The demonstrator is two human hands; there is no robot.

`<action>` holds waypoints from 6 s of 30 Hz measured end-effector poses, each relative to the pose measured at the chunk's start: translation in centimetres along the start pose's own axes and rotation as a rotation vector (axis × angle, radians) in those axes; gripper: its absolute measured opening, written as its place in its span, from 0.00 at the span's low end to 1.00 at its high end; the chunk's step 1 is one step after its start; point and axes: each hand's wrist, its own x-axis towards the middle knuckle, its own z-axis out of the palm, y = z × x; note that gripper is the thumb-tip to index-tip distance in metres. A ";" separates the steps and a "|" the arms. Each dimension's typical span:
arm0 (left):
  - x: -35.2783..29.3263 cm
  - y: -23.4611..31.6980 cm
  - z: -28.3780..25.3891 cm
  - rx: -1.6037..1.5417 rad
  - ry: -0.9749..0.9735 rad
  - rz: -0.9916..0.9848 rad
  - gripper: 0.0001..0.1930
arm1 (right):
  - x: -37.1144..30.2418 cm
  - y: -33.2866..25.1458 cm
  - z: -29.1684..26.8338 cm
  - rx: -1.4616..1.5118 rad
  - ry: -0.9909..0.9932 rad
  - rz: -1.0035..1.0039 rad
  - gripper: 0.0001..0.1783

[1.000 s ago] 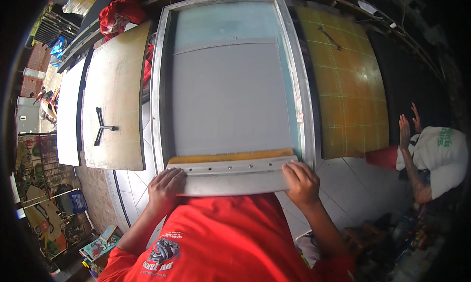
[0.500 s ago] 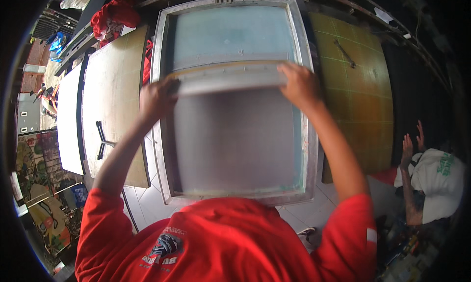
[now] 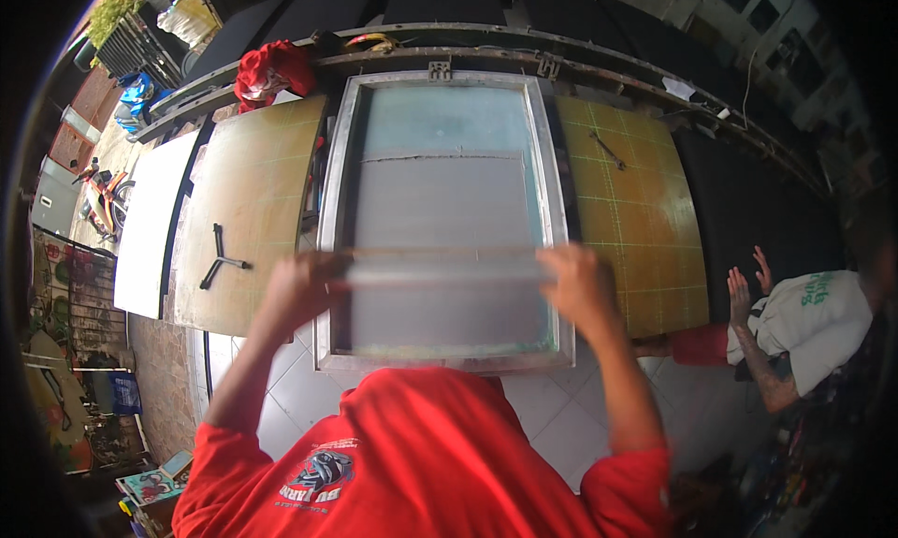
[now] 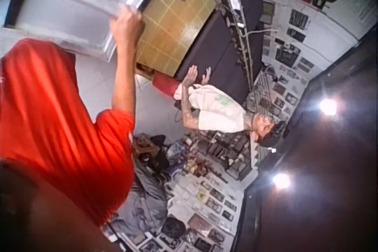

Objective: The person uses a T-handle wrench to tighten bolts on the top edge of a large rectangular screen frame. They then lift the frame, flip it over to reveal a printed design, and carry it across the room to place it on a shelf.

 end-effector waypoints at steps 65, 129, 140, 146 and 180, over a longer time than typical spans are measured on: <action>-20.2 0.2 6.8 -0.774 -0.237 -0.083 0.20 | -60.3 -20.6 10.2 0.073 0.725 1.356 0.29; -10.3 6.5 11.5 -0.590 -1.403 0.879 0.19 | -31.0 -45.8 39.2 0.348 0.577 2.483 0.26; -10.7 5.2 12.5 -0.669 -1.386 0.833 0.20 | -33.5 -41.0 37.2 0.324 0.407 2.401 0.25; -8.9 4.5 12.3 -0.708 -1.350 0.826 0.19 | -33.6 -39.2 36.4 0.313 0.358 2.408 0.25; -17.9 14.6 22.6 -0.445 -0.581 0.876 0.16 | -63.5 -46.0 29.6 -0.046 0.948 2.356 0.32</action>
